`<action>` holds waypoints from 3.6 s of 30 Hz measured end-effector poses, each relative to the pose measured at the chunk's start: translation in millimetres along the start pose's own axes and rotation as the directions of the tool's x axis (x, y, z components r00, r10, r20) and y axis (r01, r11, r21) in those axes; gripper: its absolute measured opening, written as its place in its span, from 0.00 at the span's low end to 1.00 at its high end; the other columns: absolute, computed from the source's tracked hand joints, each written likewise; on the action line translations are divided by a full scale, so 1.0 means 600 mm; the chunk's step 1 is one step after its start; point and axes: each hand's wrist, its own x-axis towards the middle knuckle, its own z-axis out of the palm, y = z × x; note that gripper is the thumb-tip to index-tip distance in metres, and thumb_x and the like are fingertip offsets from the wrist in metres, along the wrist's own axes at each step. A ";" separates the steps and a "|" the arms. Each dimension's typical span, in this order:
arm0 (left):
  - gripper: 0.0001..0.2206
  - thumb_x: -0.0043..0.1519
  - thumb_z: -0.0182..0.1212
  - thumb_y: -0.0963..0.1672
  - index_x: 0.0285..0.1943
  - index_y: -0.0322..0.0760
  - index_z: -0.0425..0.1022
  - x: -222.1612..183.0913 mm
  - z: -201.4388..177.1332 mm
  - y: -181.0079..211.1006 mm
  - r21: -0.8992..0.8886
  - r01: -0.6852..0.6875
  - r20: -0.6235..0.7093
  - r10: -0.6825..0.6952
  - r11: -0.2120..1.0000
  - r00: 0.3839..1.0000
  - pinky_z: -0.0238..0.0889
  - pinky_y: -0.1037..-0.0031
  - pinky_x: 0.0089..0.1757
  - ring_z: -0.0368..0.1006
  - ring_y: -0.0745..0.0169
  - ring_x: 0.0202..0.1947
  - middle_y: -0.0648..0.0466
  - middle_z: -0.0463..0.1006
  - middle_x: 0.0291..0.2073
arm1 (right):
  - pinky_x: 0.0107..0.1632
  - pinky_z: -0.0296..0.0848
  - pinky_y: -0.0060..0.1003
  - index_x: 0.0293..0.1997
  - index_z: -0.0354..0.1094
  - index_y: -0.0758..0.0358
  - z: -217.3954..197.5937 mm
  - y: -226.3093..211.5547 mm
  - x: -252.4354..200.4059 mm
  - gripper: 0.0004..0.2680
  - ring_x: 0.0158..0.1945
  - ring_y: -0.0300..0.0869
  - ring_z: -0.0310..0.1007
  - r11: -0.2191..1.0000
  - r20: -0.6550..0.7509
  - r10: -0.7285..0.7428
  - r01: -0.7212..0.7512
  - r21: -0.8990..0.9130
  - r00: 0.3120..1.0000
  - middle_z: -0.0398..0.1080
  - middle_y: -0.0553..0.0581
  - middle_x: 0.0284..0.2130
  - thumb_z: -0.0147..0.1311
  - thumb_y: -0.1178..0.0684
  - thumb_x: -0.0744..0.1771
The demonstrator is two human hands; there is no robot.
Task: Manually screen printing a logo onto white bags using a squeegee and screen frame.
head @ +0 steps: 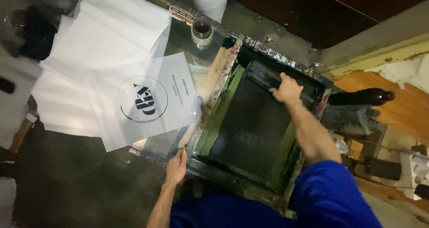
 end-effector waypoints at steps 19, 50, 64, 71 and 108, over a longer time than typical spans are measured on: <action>0.35 0.72 0.42 0.66 0.48 0.35 0.77 -0.028 -0.040 0.062 -0.088 -0.534 -0.122 0.523 0.841 0.844 0.70 0.51 0.43 0.83 0.33 0.40 0.36 0.84 0.35 | 0.66 0.57 0.55 0.66 0.67 0.42 0.045 -0.141 -0.667 0.18 0.56 0.43 0.70 0.988 -0.528 -0.108 0.034 -0.149 0.842 0.69 0.47 0.50 0.55 0.39 0.68; 0.13 0.66 0.66 0.50 0.53 0.42 0.77 0.090 0.104 0.099 0.356 -0.427 0.195 0.380 0.831 0.904 0.62 0.58 0.52 0.70 0.48 0.57 0.50 0.75 0.54 | 0.57 0.64 0.56 0.69 0.65 0.85 -0.602 -0.053 -0.414 0.19 0.53 0.69 0.66 0.881 -0.863 -0.375 0.419 -0.218 0.340 0.65 0.79 0.55 0.67 0.68 0.70; 0.18 0.61 0.78 0.49 0.51 0.49 0.71 0.142 0.041 0.040 -0.061 -0.326 0.105 0.331 0.943 0.938 0.68 0.65 0.54 0.72 0.53 0.62 0.50 0.79 0.54 | 0.57 0.69 0.55 0.69 0.73 0.81 -0.575 -0.045 -0.409 0.22 0.57 0.68 0.74 0.907 -0.883 -0.351 0.349 -0.237 0.311 0.75 0.77 0.58 0.74 0.63 0.68; 0.46 0.45 0.83 0.50 0.74 0.43 0.63 0.107 0.027 -0.017 -0.537 -0.072 -0.083 0.032 0.841 0.996 0.72 0.62 0.59 0.78 0.50 0.58 0.44 0.78 0.60 | 0.57 0.71 0.55 0.70 0.74 0.81 -0.552 -0.037 -0.413 0.22 0.56 0.68 0.76 0.909 -0.875 -0.369 0.317 -0.270 0.313 0.77 0.76 0.58 0.72 0.60 0.67; 0.21 0.46 0.87 0.38 0.44 0.29 0.80 0.121 0.056 -0.093 -0.735 -0.003 -0.137 -0.144 0.678 0.980 0.78 0.74 0.47 0.81 0.56 0.42 0.43 0.86 0.42 | 0.49 0.68 0.49 0.65 0.76 0.76 -0.529 -0.034 -0.421 0.17 0.49 0.60 0.73 0.922 -0.872 -0.329 0.324 -0.213 0.362 0.77 0.71 0.52 0.71 0.60 0.70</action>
